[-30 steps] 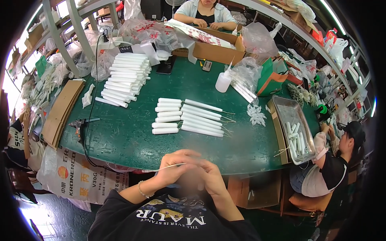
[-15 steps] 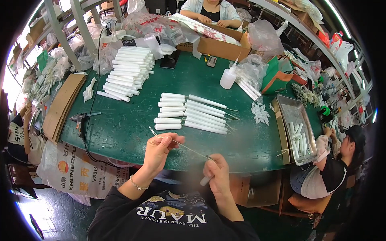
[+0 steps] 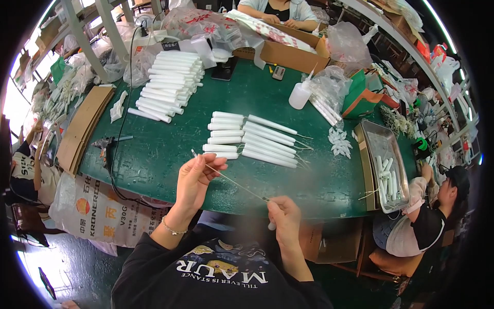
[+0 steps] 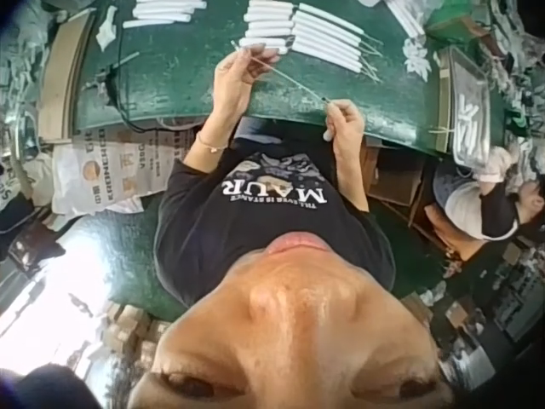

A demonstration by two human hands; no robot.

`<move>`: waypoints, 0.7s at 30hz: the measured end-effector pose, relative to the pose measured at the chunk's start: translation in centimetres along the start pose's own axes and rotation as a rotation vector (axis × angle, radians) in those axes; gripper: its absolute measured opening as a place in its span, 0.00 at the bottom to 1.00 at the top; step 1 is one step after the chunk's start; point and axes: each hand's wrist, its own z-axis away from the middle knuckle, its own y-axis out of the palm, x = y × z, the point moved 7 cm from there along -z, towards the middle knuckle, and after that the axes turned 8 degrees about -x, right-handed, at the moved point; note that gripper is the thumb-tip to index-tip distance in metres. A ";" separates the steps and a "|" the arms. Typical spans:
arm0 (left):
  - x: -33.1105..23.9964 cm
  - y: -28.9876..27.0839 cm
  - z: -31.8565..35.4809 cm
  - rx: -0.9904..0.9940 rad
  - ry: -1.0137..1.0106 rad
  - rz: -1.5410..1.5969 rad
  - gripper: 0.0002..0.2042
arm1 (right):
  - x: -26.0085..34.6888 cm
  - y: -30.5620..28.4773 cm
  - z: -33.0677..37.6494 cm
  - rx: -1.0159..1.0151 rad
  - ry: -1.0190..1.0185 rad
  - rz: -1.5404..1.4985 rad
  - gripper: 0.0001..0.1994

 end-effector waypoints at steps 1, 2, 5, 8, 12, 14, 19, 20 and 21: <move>-0.1 0.1 -0.1 0.000 -0.024 0.019 0.15 | 0.0 0.1 -0.1 0.010 0.013 0.003 0.02; -0.2 -0.1 0.0 -0.009 -0.046 0.036 0.15 | 0.1 -0.2 0.0 -0.044 0.008 0.079 0.02; -0.7 -0.1 0.0 0.007 -0.045 0.061 0.15 | 0.5 -0.1 0.3 -0.101 0.009 0.192 0.02; -1.0 -0.9 0.2 0.009 0.008 -0.002 0.16 | 0.6 0.3 0.5 -0.094 0.009 0.177 0.02; -1.8 -1.8 0.4 0.000 0.118 -0.121 0.17 | 0.4 1.0 0.5 -0.043 -0.010 0.172 0.03; -1.7 -2.3 0.4 0.007 0.030 -0.085 0.16 | -0.3 0.9 0.3 0.006 0.014 0.133 0.05; -0.9 -3.7 0.0 0.023 -0.172 0.064 0.13 | -0.1 1.6 0.1 -0.001 0.044 0.095 0.03; -0.8 -3.9 0.0 0.017 -0.207 0.100 0.12 | 0.0 1.8 0.2 -0.003 0.045 0.090 0.03; -0.9 -4.0 -0.1 0.016 -0.208 0.099 0.12 | 0.0 1.9 0.1 -0.004 0.046 0.089 0.03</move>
